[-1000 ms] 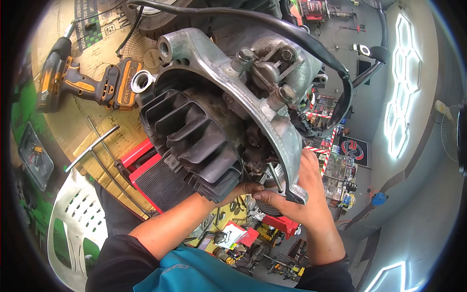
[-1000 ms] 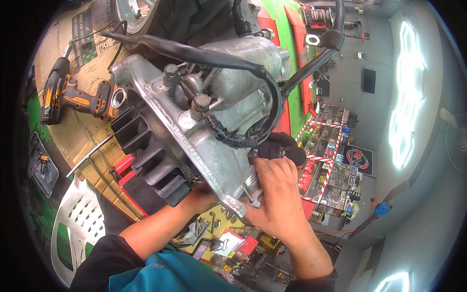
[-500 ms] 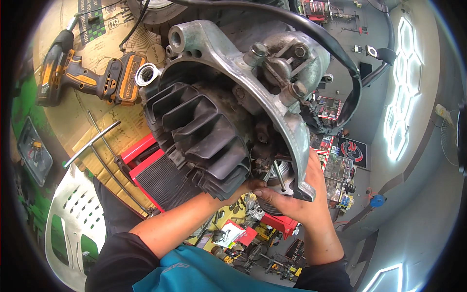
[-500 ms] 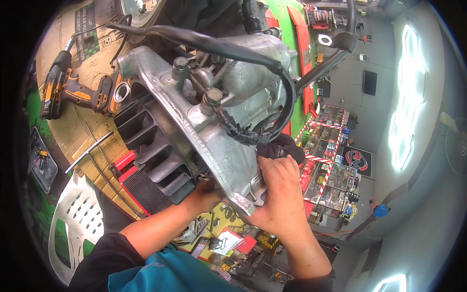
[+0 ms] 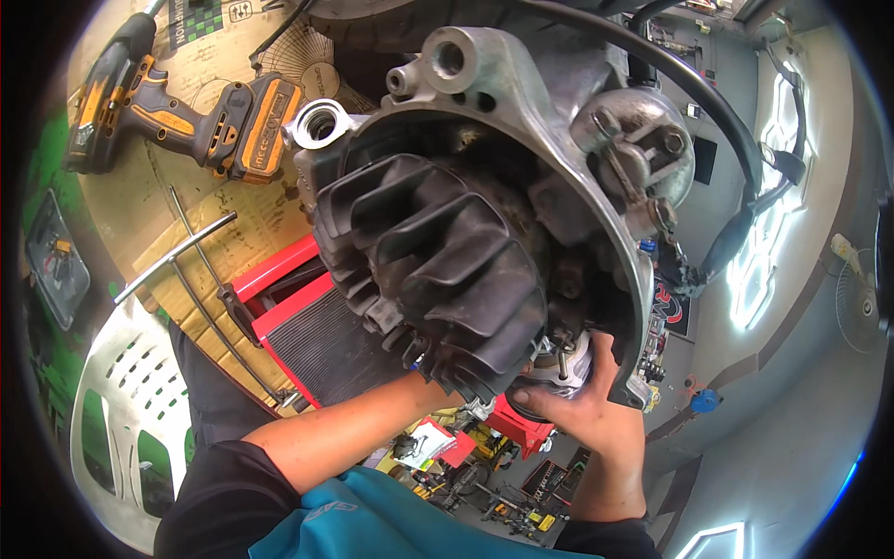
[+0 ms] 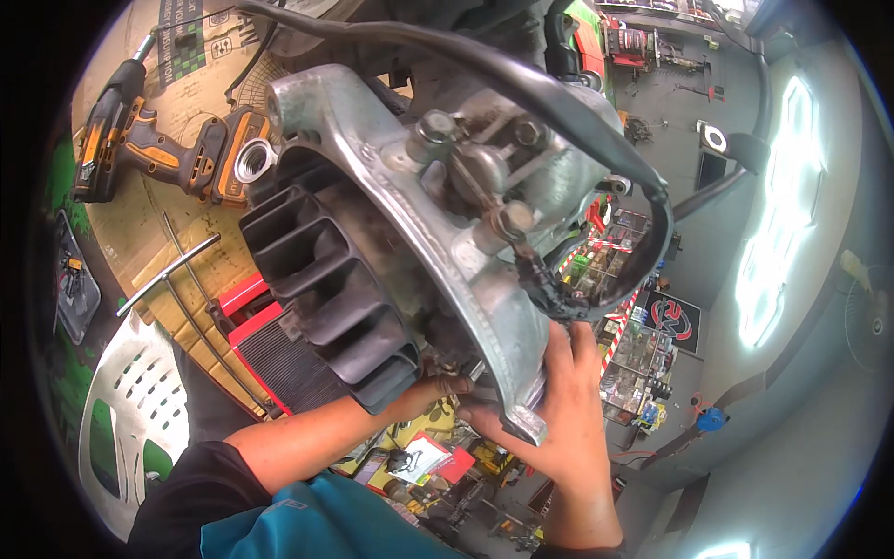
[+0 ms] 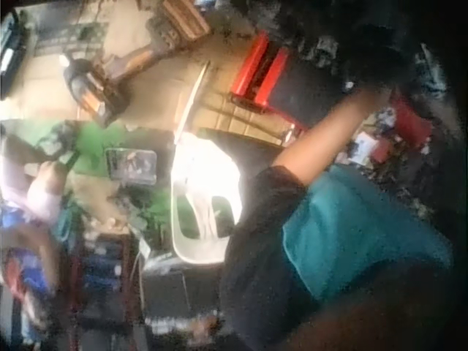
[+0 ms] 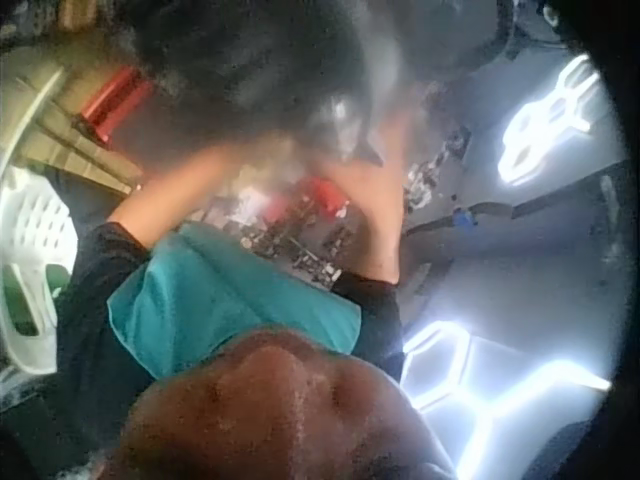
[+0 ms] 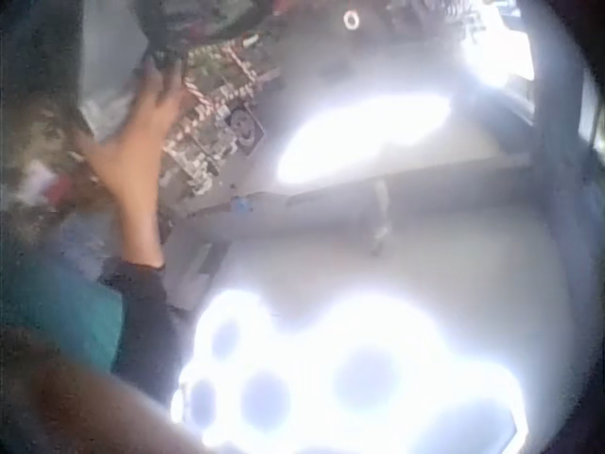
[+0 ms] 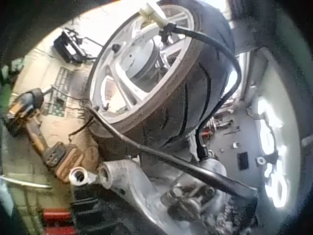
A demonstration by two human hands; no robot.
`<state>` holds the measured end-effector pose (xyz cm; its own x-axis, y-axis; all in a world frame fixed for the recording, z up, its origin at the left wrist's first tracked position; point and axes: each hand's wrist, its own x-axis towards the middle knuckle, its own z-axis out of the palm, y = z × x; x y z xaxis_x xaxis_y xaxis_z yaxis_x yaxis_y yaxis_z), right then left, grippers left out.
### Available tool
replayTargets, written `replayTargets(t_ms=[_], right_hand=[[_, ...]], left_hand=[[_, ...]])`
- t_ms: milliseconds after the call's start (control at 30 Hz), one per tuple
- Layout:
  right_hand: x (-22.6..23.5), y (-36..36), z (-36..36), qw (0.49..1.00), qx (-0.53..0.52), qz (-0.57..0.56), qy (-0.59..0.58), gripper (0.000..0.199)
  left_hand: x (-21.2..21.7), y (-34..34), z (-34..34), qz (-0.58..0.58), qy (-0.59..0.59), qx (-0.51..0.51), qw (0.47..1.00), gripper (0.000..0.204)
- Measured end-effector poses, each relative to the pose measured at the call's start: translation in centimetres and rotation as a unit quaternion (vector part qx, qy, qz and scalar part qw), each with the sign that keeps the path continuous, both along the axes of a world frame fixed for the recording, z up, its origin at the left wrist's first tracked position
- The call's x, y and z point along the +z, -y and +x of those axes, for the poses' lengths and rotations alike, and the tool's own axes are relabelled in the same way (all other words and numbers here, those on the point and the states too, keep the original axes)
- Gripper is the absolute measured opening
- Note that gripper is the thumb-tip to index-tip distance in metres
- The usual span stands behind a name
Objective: The person handles a metallic cylinder head, inserting a small metal ring into a groove and rotating the part to check alignment. They then fit the cylinder head onto a larger engine block, use a wrench to tighten bolts, and wipe the assembly with a cloth.
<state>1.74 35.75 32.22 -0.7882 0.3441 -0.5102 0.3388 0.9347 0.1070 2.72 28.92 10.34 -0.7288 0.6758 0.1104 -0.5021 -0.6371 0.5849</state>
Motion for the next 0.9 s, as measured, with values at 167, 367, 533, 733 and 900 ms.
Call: replayTargets(t_ms=[167,367,533,733,900], right_hand=[[0.5,-1.7,1.2,1.0,-0.005,-0.012,0.008,0.094],[0.3,-2.6,1.9,1.0,-0.007,-0.016,0.013,0.103],[-0.4,-2.4,1.8,0.997,-0.053,-0.03,-0.037,0.098],[-0.2,0.2,0.4,0.998,-0.065,-0.013,-0.024,0.097],[-0.4,-0.1,0.1,0.997,-0.071,-0.016,-0.034,0.095]], left_hand=[[0.0,-0.6,0.2,0.033,0.04,-0.016,0.999,0.04],[-0.3,-0.5,1.4,0.048,0.072,-0.067,0.994,0.041],[-0.2,-0.3,1.9,0.057,0.085,-0.088,0.991,0.042],[-0.2,-0.3,2.0,0.057,0.106,-0.103,0.987,0.044],[-0.1,0.0,2.0,0.056,0.111,-0.111,0.986,0.043]])
